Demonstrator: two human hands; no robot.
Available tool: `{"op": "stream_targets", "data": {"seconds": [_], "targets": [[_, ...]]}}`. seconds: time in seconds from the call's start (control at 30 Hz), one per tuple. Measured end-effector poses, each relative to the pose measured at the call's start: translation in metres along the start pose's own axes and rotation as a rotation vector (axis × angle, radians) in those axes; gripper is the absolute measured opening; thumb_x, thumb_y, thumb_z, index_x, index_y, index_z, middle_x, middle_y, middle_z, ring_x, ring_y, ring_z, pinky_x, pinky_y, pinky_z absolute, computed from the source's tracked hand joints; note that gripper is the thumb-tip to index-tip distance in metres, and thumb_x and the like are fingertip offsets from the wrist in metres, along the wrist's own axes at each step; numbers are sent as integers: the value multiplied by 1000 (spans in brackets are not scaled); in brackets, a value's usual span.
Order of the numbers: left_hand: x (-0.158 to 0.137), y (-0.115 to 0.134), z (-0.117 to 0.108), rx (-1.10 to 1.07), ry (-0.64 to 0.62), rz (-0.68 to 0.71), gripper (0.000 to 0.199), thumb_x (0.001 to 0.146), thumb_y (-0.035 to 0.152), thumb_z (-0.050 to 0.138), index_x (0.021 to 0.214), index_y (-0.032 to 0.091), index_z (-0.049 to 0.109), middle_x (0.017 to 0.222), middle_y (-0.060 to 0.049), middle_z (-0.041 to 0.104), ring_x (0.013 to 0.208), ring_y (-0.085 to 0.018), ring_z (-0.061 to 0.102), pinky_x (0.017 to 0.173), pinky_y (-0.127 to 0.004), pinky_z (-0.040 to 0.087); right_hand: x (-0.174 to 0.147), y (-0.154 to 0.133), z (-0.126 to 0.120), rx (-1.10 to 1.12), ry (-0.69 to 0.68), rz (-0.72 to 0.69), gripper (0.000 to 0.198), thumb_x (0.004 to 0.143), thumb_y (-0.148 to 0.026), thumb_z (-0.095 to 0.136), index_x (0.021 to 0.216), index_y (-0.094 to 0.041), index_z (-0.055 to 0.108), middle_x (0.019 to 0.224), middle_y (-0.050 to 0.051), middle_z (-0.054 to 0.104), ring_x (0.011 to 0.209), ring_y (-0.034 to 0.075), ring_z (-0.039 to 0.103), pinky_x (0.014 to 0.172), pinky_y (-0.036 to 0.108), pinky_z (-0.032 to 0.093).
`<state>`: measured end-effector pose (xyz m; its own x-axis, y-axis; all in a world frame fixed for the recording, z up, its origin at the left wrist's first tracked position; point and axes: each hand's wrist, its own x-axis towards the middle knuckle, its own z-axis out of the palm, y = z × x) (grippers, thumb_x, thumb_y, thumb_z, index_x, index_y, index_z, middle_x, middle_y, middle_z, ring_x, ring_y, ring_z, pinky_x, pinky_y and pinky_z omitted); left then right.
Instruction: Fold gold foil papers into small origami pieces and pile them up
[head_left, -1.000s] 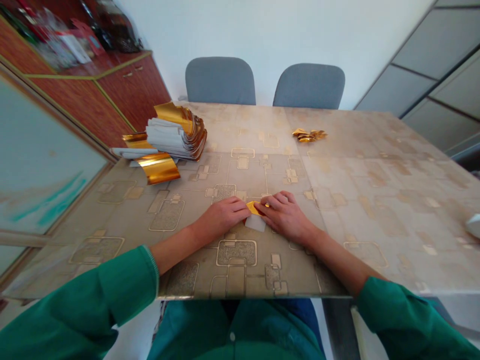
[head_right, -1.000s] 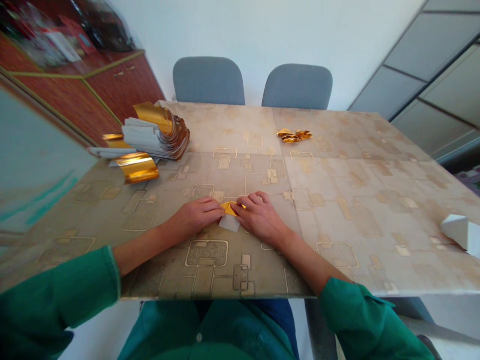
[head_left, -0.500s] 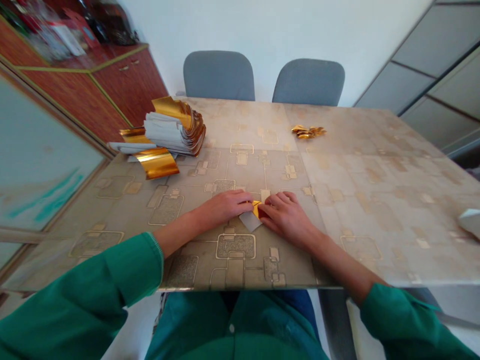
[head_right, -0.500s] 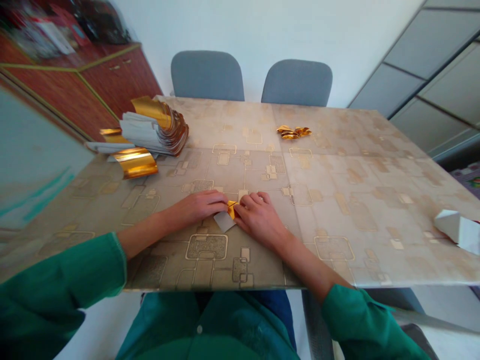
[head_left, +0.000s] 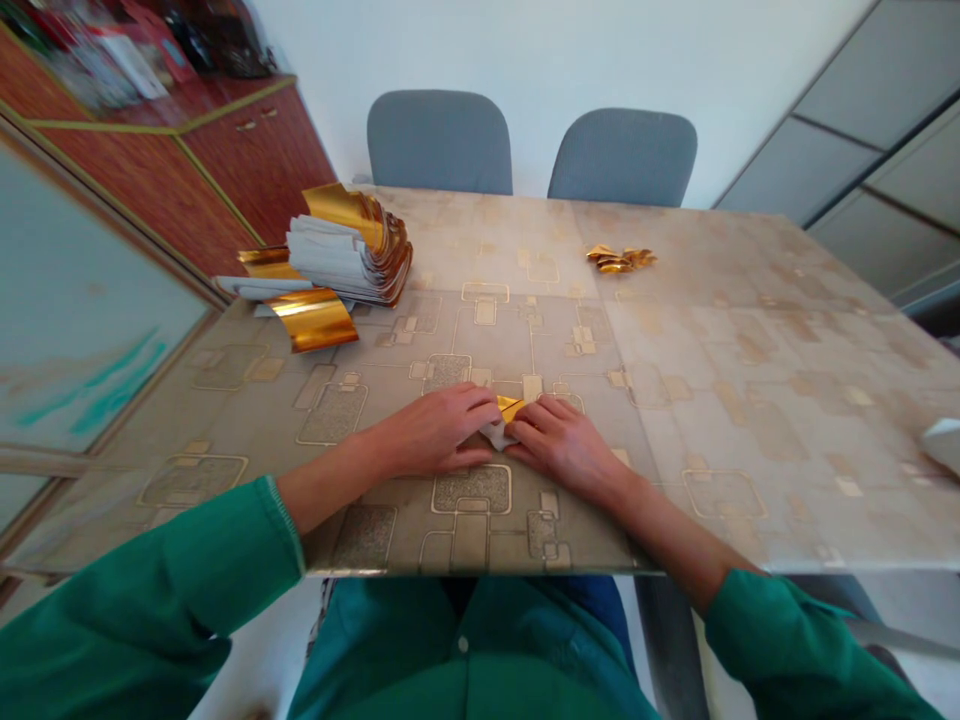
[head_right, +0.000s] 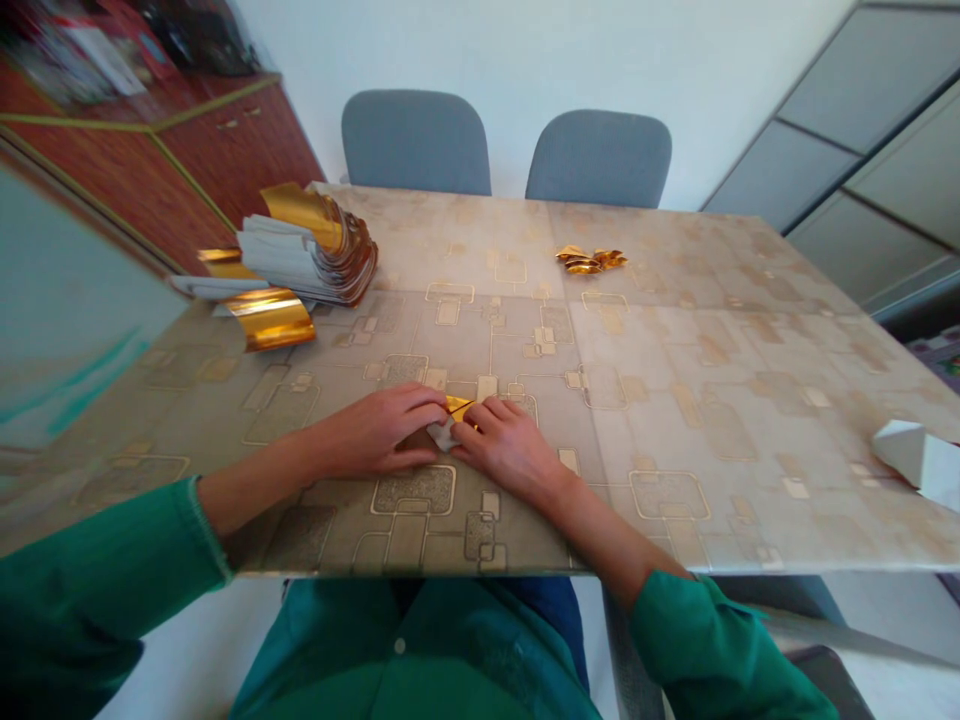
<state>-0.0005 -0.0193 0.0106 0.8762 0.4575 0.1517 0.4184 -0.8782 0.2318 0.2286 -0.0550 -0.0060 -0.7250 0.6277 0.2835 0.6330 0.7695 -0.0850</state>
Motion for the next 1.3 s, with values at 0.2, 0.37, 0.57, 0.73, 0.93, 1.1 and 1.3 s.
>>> {"op": "stream_targets", "data": {"seconds": [0.2, 0.37, 0.57, 0.73, 0.93, 1.1, 1.3], "targets": [[-3, 12, 12, 94, 84, -41, 10, 92, 25, 57, 94, 15, 59, 112, -11, 62, 105, -23, 58, 93, -38, 51, -6, -2, -5, 14, 2, -2, 22, 99, -34, 50, 92, -19, 64, 95, 7, 68, 89, 20, 56, 81, 35, 42], [-2, 16, 22, 177, 185, -47, 21, 97, 18, 46, 84, 14, 61, 105, -11, 63, 99, -21, 60, 90, -38, 53, -10, -2, -4, 117, 5, 49, 18, 96, -34, 56, 96, -18, 64, 103, 8, 68, 96, 21, 56, 86, 36, 44], [-5, 21, 25, 95, 222, -113, 17, 96, 25, 54, 86, 15, 62, 110, -10, 62, 104, -22, 58, 93, -39, 52, -8, -6, -1, 280, 70, 169, 16, 96, -27, 55, 85, -18, 62, 95, 7, 66, 91, 20, 54, 85, 35, 45], [-2, 25, 30, 85, 244, -196, 15, 96, 26, 55, 87, 17, 63, 109, -8, 62, 102, -22, 57, 92, -40, 52, -7, -7, -2, 351, 87, 200, 14, 95, -22, 55, 81, -20, 58, 95, 7, 65, 92, 21, 53, 85, 36, 45], [3, 22, 34, 43, 256, -268, 20, 98, 28, 51, 88, 15, 61, 104, -9, 63, 97, -22, 57, 87, -39, 50, -6, -7, 1, 360, 80, 250, 12, 93, -24, 57, 81, -20, 56, 92, 7, 61, 91, 21, 51, 83, 36, 44], [7, 20, 33, 37, 240, -291, 18, 96, 28, 55, 85, 15, 59, 101, -8, 62, 94, -22, 56, 84, -37, 48, -2, -9, 3, 310, 89, 300, 17, 93, -21, 56, 76, -21, 53, 83, 5, 57, 85, 21, 48, 78, 34, 42], [8, 19, 36, 28, 242, -302, 18, 94, 26, 57, 79, 16, 56, 100, -9, 62, 93, -23, 54, 81, -37, 47, -1, -11, 8, 255, 92, 300, 14, 91, -20, 56, 78, -21, 52, 83, 6, 57, 83, 22, 47, 76, 35, 40]]}}
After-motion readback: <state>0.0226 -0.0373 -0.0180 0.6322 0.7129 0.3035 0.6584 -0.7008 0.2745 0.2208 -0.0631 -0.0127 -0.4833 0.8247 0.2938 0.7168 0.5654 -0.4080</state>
